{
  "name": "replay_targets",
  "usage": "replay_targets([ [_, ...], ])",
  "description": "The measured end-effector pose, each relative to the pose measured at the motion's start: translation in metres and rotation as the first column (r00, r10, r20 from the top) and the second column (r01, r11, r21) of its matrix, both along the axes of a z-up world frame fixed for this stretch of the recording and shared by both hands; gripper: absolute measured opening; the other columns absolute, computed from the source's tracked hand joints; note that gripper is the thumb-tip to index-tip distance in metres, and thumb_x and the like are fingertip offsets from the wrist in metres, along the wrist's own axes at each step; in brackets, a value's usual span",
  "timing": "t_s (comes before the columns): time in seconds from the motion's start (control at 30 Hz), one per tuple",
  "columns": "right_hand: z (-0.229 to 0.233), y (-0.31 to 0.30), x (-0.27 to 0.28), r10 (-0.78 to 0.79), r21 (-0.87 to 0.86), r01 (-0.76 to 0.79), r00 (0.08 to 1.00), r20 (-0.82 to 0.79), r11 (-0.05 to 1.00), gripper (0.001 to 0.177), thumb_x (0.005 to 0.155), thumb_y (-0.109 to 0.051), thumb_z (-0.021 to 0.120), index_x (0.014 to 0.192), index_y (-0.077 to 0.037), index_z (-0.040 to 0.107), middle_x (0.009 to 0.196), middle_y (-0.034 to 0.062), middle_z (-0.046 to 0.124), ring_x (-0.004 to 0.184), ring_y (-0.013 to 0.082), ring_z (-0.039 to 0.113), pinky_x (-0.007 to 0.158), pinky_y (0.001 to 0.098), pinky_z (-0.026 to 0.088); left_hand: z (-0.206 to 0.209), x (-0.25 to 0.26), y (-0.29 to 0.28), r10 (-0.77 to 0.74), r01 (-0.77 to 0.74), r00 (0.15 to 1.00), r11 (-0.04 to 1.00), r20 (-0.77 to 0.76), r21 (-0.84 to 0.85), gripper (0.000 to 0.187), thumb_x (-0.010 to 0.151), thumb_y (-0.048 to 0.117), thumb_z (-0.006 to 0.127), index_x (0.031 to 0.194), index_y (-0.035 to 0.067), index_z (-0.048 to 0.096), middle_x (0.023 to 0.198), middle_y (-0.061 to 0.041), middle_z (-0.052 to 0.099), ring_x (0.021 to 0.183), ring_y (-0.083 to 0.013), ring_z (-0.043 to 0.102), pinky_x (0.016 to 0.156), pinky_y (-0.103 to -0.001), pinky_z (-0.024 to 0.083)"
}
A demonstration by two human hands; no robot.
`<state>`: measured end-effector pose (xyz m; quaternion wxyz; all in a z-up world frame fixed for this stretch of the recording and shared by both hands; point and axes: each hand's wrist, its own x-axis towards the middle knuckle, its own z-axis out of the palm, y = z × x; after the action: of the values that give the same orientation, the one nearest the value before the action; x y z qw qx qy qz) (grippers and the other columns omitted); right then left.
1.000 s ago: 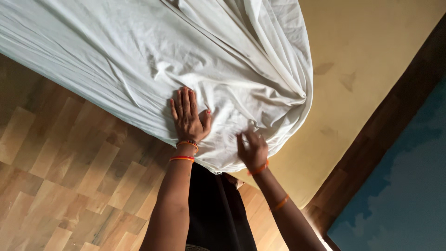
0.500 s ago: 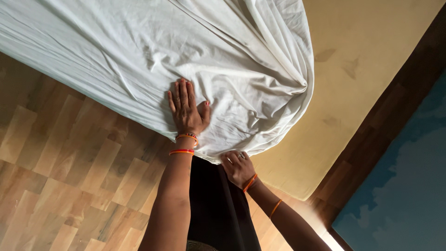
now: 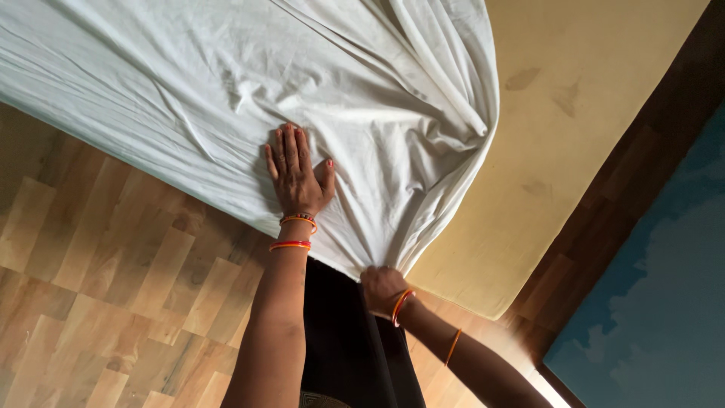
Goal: The person smooths and adjusts a white bed sheet on a mattress by hand. They pull the fabric taut and flatten wrinkles across the surface, working along the edges and corners to fit the sheet.
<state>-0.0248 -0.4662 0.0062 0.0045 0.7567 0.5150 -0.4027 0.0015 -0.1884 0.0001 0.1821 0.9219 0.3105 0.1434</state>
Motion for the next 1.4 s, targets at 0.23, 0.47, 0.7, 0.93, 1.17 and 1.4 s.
replay_targets([
  [0.23, -0.035, -0.035, -0.07, 0.167, -0.094, -0.158, 0.98, 0.105, 0.983, 0.02, 0.09, -0.01, 0.063, 0.104, 0.004, 0.07, 0.109, 0.023, 0.066, 0.089, 0.0321, 0.07, 0.071, 0.0427, 0.059, -0.001, -0.001, 0.001, 0.001, -0.001, 1.0, 1.0, -0.017, 0.015, 0.079, 0.101, 0.045, 0.055, 0.16, -0.002, 0.033, 0.168, -0.02, 0.03, 0.158, -0.0373, 0.023, 0.13, -0.058, 0.011],
  [0.47, 0.01, -0.021, -0.073, 0.148, -0.1, -0.166, 0.975, -0.163, 0.981, 0.021, 0.083, -0.012, 0.063, 0.101, -0.001, 0.067, 0.1, 0.0188, 0.064, 0.088, 0.0349, 0.067, 0.074, 0.0452, 0.056, 0.0, 0.002, 0.004, -0.011, 0.012, 0.999, 1.0, -0.03, 0.024, 0.08, 0.1, 0.045, 0.056, 0.16, -0.002, 0.033, 0.168, -0.021, 0.029, 0.158, -0.0383, 0.023, 0.129, -0.059, 0.012],
  [0.7, -0.001, -0.026, -0.016, -0.086, 0.249, 0.058, 0.991, 0.1, 0.967, 0.013, 0.085, -0.013, 0.063, 0.094, -0.004, 0.064, 0.095, 0.0168, 0.062, 0.084, 0.0324, 0.064, 0.075, 0.046, 0.053, 0.002, 0.0, 0.002, -0.009, 0.009, 1.0, 0.999, 0.0, 0.032, 0.08, 0.1, 0.042, 0.058, 0.161, -0.002, 0.033, 0.168, -0.021, 0.029, 0.158, -0.0381, 0.023, 0.129, -0.058, 0.011],
  [0.93, -0.005, -0.046, 0.029, 0.063, 0.478, -0.305, 0.887, 0.458, 0.824, 0.036, 0.091, -0.028, 0.069, 0.118, -0.005, 0.068, 0.123, 0.0141, 0.061, 0.125, 0.0322, 0.059, 0.109, 0.0563, 0.046, 0.0, -0.002, 0.002, -0.017, 0.017, 1.0, 1.0, 0.002, 0.021, 0.081, 0.098, 0.038, 0.062, 0.16, -0.004, 0.033, 0.168, -0.023, 0.029, 0.158, -0.0392, 0.023, 0.129, -0.059, 0.011],
  [1.17, 0.013, -0.037, 0.053, 0.06, 0.607, -0.285, 0.93, 0.363, 0.741, 0.042, 0.092, -0.032, 0.075, 0.121, -0.003, 0.07, 0.13, 0.0163, 0.063, 0.14, 0.0361, 0.05, 0.117, 0.0605, 0.039, -0.002, -0.001, 0.002, -0.014, 0.014, 1.0, 0.999, 0.004, 0.037, 0.081, 0.098, 0.038, 0.064, 0.16, -0.003, 0.034, 0.168, -0.022, 0.029, 0.158, -0.0391, 0.023, 0.129, -0.059, 0.012],
  [1.4, -0.008, -0.035, 0.057, -0.141, 0.683, -0.034, 0.97, 0.198, 0.729, 0.02, 0.094, -0.018, 0.073, 0.112, -0.01, 0.077, 0.119, 0.0083, 0.076, 0.123, 0.0257, 0.069, 0.106, 0.0461, 0.055, -0.009, -0.005, 0.002, -0.023, 0.021, 0.999, 0.997, 0.023, 0.079, 0.079, 0.1, 0.038, 0.064, 0.16, -0.003, 0.035, 0.168, -0.022, 0.031, 0.158, -0.0389, 0.025, 0.129, -0.059, 0.013],
])
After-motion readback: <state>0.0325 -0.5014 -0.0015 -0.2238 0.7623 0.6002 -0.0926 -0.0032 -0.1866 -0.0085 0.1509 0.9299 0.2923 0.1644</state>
